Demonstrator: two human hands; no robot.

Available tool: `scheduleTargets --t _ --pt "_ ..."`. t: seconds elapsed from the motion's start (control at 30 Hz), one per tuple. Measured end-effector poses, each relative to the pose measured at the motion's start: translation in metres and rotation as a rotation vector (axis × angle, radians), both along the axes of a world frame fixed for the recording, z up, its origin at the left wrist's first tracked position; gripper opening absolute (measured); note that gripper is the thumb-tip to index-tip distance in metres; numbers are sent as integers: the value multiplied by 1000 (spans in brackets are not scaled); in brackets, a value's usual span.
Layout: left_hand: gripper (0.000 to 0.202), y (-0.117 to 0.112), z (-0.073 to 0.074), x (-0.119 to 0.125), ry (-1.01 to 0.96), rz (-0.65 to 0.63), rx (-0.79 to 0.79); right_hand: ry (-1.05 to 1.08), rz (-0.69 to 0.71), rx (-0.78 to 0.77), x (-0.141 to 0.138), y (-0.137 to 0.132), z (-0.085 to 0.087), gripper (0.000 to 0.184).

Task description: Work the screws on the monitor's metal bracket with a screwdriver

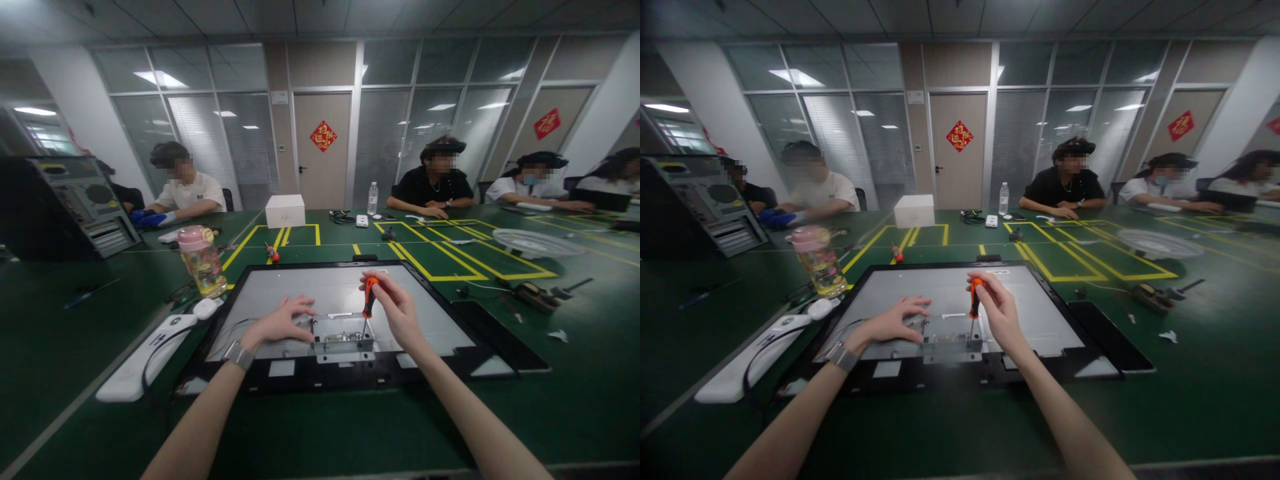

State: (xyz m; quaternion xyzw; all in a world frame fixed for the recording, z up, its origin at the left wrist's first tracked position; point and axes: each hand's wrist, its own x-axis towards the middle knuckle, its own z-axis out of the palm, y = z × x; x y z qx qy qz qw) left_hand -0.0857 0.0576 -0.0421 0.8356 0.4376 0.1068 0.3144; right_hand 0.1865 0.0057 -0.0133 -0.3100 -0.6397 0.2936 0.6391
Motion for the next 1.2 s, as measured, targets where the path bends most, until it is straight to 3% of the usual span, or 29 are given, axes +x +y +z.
scheduleTargets --t 0.13,0.27,0.47,0.67,0.87,1.1,1.2 --pt "74 -17 4 2 23 -30 -3 10 -81 43 -2 2 -1 16" --pt "83 -30 -1 12 31 37 78 -11 -156 100 -3 0 0 12" --pt "73 -31 -8 17 4 96 173 29 61 -19 -2 -1 0 26" --pt "72 -32 -6 15 0 92 169 55 8 -28 0 3 -3 19" --pt "73 -31 -8 15 10 86 177 61 275 -143 3 2 2 32" --pt "74 -32 -8 16 -6 91 177 -21 -1 -31 4 4 4 20" --pt "74 -33 -6 16 0 88 166 -17 5 -10 6 3 4 19"
